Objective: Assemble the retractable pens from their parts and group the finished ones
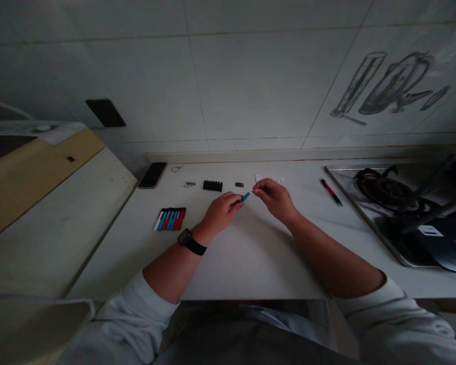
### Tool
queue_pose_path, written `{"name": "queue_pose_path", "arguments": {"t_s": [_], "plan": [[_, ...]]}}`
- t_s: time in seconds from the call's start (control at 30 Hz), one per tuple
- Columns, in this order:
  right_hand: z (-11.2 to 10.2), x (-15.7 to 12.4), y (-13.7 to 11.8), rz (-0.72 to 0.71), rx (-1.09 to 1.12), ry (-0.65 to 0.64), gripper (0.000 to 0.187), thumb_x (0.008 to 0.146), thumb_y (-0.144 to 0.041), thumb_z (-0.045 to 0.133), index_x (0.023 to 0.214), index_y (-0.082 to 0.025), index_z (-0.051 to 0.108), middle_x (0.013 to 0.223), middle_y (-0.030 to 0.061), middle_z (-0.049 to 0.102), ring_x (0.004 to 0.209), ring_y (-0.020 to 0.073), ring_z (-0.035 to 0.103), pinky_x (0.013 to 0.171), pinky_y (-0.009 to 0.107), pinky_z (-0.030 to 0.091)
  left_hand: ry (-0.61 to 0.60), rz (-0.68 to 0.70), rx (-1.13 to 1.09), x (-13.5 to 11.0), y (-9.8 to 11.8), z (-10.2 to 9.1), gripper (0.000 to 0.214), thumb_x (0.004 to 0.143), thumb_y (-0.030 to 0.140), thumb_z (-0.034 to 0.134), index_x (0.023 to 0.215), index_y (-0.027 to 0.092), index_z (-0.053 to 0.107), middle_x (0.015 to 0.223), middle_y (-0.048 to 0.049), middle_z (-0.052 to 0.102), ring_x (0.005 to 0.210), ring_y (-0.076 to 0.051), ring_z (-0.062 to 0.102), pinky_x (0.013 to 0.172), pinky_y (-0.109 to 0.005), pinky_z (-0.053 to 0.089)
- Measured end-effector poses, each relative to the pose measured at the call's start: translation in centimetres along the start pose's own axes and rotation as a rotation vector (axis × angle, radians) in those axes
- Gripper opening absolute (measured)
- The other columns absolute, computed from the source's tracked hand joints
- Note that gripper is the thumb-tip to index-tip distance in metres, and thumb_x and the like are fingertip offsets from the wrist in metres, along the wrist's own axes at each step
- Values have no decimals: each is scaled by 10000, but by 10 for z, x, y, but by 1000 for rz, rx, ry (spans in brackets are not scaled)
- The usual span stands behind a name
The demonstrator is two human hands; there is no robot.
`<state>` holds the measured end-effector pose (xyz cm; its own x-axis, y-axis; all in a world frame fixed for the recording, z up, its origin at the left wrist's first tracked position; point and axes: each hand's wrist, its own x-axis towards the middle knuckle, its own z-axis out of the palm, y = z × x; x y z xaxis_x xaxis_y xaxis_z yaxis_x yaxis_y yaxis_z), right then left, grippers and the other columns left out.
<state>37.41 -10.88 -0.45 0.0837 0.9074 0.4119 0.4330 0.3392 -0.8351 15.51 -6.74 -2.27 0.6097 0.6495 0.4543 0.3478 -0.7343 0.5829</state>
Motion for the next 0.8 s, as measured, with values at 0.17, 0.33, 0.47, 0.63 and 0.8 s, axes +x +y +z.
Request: {"name": "queue_pose_path", "arguments": {"t_s": [0.17, 0.33, 0.47, 0.63, 0.8], "plan": [[-1, -3, -2, -97, -128, -11, 238, 951, -437, 628, 934, -215, 713, 884, 62, 714, 820, 198, 646, 752, 315, 496, -6, 19, 14, -1, 3, 0, 192, 1016, 272, 573, 1131, 195, 705, 1005, -73, 685, 939, -202, 649, 850, -331, 509], [-3, -4, -4, -232, -229, -34, 244, 985, -419, 613, 925, -217, 733, 865, 65, 725, 812, 198, 662, 779, 335, 520, -20, 29, 28, -1, 3, 1, 170, 1012, 259, 585, 1116, 203, 707, 994, -62, 682, 932, -196, 650, 844, -328, 516], [-3, -4, -6, -275, -183, -59, 245, 978, -442, 638, 955, -226, 752, 897, 71, 732, 838, 200, 671, 785, 345, 539, -12, 39, 31, -1, 4, 1, 166, 1012, 254, 584, 1113, 202, 705, 991, -64, 686, 938, -196, 658, 842, -329, 524], [2, -6, -3, -134, 32, -166, 343, 901, -500, 723, 1100, -220, 730, 927, 61, 717, 830, 181, 677, 772, 325, 568, 5, 38, 31, -1, 7, -2, 128, 993, 229, 608, 1084, 207, 696, 1011, -62, 710, 955, -199, 668, 862, -333, 526], [8, -6, -3, -27, 246, -266, 289, 889, -487, 733, 946, -206, 697, 911, 45, 704, 854, 170, 672, 813, 327, 562, 7, 35, 31, -1, 11, -3, 78, 978, 249, 641, 1007, 198, 692, 958, -53, 722, 906, -192, 678, 836, -326, 529]]}}
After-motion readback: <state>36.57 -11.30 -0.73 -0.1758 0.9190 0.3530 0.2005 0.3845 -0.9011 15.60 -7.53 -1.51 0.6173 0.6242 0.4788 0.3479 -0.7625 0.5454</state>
